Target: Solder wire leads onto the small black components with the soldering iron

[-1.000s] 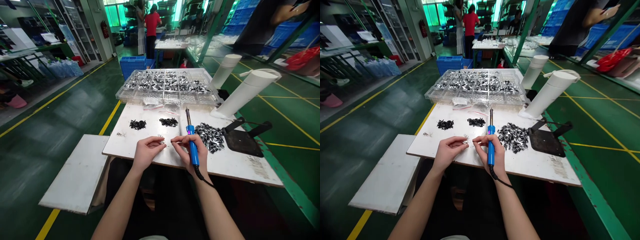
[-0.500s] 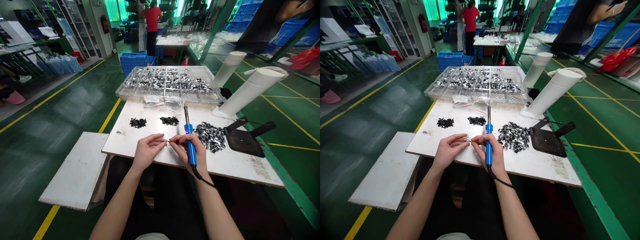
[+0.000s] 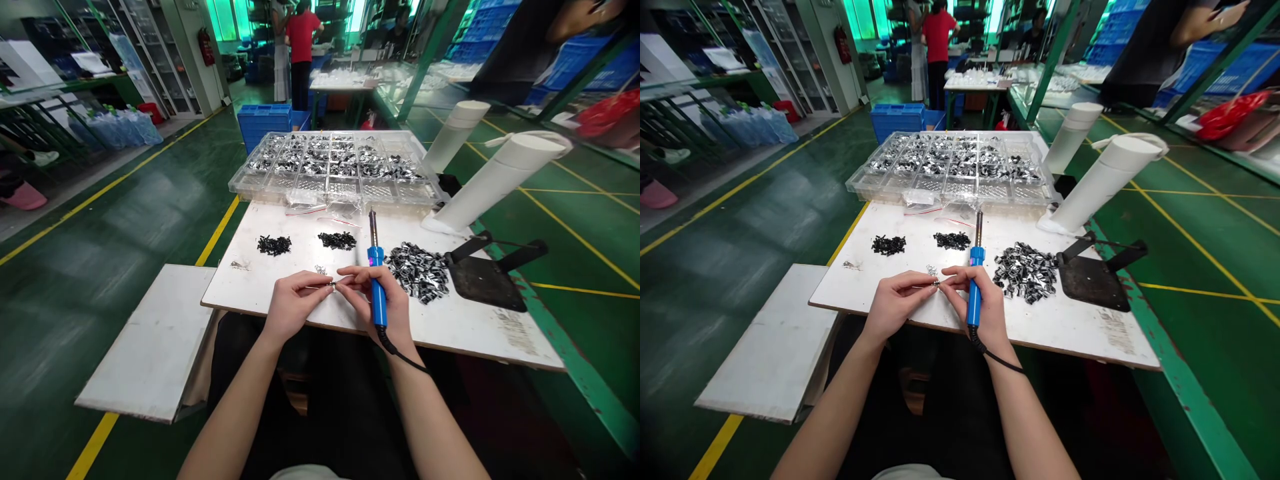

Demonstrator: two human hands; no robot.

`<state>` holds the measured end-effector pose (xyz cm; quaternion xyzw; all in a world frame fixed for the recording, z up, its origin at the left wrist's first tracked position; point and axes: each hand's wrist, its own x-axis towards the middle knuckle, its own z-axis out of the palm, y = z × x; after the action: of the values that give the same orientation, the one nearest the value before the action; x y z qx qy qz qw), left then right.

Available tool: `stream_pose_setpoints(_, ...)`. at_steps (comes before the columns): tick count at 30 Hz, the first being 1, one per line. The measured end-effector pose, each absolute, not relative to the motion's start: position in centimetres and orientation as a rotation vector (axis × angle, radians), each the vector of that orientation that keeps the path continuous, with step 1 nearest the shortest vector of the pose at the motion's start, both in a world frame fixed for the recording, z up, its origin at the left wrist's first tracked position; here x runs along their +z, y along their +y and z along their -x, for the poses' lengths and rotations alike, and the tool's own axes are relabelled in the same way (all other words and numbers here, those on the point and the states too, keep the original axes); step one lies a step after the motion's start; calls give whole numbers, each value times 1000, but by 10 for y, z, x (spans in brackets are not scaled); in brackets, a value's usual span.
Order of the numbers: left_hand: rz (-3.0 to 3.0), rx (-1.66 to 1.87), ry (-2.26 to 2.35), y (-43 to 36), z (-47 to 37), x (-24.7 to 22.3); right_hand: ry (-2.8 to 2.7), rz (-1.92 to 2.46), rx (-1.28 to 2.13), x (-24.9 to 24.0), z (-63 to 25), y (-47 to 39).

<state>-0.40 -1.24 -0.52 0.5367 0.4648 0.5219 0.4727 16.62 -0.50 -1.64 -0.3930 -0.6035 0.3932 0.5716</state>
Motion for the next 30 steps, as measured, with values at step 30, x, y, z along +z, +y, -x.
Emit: stream_pose_setpoints(30, -1437, 1274, 1160, -12, 6, -5, -1513, 927, 891, -18, -168, -4)
